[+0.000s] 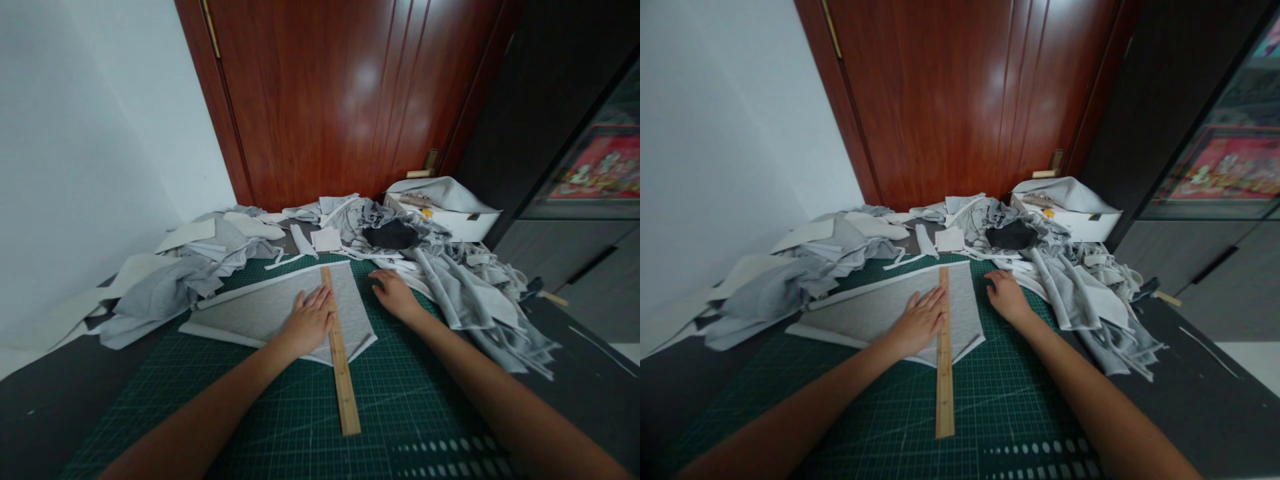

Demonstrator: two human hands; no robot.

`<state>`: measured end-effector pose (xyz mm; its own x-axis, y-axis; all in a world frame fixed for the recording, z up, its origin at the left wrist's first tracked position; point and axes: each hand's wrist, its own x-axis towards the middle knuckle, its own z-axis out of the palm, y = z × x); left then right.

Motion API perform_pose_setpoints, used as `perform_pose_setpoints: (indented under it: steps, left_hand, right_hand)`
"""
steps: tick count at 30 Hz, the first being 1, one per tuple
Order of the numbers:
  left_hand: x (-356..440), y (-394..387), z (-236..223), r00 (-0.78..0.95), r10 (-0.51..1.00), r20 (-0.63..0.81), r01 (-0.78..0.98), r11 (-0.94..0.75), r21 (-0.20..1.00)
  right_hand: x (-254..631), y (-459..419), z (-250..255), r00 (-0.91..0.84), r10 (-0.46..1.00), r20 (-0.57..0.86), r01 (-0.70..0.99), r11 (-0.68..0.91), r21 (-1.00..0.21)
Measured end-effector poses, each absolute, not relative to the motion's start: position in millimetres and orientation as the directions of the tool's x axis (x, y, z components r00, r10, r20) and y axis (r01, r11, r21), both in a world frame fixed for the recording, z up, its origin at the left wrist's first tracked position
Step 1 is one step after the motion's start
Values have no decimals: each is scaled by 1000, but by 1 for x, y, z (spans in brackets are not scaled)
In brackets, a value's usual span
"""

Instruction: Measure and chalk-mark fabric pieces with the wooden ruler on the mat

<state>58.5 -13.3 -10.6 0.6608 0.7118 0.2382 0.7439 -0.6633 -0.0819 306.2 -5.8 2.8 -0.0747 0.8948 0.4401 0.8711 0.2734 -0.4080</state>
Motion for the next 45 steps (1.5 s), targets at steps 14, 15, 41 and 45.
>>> perform_pose_setpoints:
  steps: [14, 15, 41, 45]
  left_hand:
    - [60, -16, -7, 643, 734, 220, 759, -649, -51]
    - [61, -16, -6, 643, 733, 222, 759, -649, -52]
    - [63, -18, 4, 608, 750, 259, 768, -639, 48]
    - [62, -16, -1, 622, 734, 273, 755, -654, 38]
  right_hand:
    - [306, 26, 5, 113, 964, 241, 977, -63, -204]
    - [307, 27, 8, 124, 966, 226, 974, -75, -214]
    - [219, 99, 3, 242, 966, 90, 626, -84, -775]
    - [220, 102, 2, 268, 960, 83, 628, -109, -770]
